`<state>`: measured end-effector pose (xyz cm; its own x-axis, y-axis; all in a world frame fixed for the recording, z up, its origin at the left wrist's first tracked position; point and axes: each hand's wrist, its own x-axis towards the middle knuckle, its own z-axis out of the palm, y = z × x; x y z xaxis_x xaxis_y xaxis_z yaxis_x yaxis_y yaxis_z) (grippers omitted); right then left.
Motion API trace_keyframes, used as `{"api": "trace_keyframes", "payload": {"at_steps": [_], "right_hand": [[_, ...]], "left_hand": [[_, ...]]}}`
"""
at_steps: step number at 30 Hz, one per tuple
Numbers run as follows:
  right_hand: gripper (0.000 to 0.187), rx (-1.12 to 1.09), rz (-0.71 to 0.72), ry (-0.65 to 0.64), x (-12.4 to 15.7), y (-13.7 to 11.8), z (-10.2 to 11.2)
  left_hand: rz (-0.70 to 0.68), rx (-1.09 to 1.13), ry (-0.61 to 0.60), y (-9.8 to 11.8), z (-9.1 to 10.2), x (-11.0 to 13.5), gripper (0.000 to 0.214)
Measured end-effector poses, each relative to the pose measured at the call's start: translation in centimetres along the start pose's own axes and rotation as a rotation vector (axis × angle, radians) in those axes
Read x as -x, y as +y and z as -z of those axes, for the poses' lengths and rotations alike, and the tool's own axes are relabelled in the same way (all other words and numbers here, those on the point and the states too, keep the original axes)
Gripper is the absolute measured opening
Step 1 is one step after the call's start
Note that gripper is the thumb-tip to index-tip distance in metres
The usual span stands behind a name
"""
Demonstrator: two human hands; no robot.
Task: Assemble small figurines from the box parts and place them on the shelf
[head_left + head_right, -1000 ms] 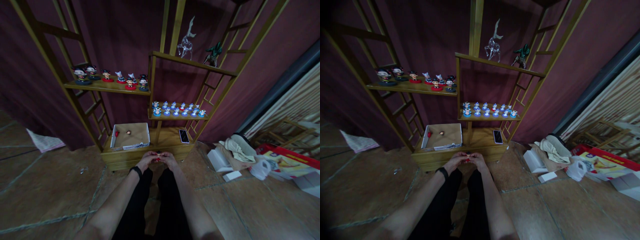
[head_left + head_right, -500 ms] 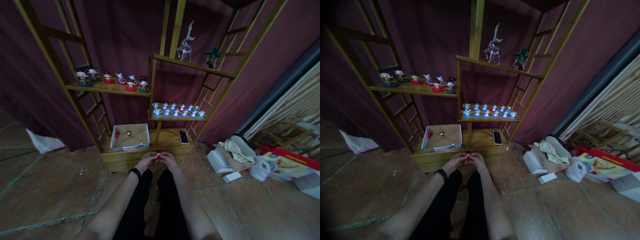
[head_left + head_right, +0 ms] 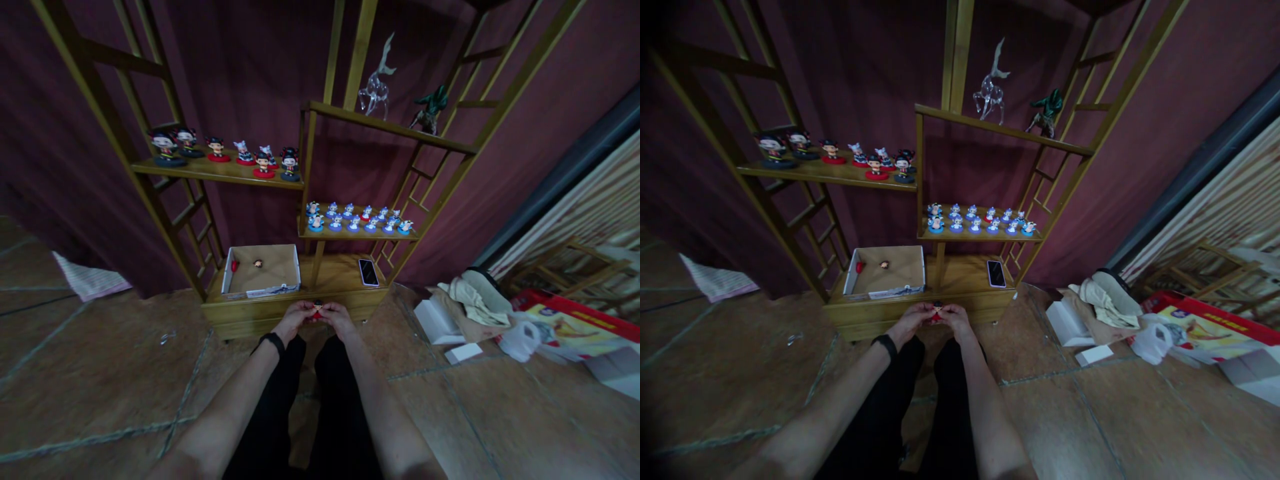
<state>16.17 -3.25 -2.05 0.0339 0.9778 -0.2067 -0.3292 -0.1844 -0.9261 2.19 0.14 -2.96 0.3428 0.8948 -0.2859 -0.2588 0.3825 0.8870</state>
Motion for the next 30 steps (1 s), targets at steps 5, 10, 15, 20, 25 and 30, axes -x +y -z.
{"api": "trace_keyframes", "payload": {"at_steps": [5,10,15,20,25,30], "right_hand": [[0.034,0.016,-0.004,0.025,-0.2,0.1,0.1],[0.033,-0.055,0.056,0.04,-0.4,0.7,0.2],[0.037,-0.109,0.106,0.02,-0.3,0.7,0.4],[0.044,-0.069,0.095,0.041,-0.5,0.8,0.8],[0.04,-0.056,0.083,-0.011,-0.2,0.3,1.2],[0.039,-0.069,0.102,-0.019,0.2,-0.4,1.2]], "left_hand": [[-0.008,-0.01,0.009,0.0,-0.2,0.1,0.029],[-0.065,-0.006,0.039,-0.2,-0.3,0.2,0.034],[-0.14,-0.098,0.074,-0.2,-0.5,0.3,0.038],[-0.298,-0.382,0.096,-0.2,-0.8,0.3,0.029],[-0.441,-0.827,0.131,-0.1,-1.4,1.6,0.039],[-0.556,-1.28,0.191,0.0,-2.1,3.4,0.051]]}}
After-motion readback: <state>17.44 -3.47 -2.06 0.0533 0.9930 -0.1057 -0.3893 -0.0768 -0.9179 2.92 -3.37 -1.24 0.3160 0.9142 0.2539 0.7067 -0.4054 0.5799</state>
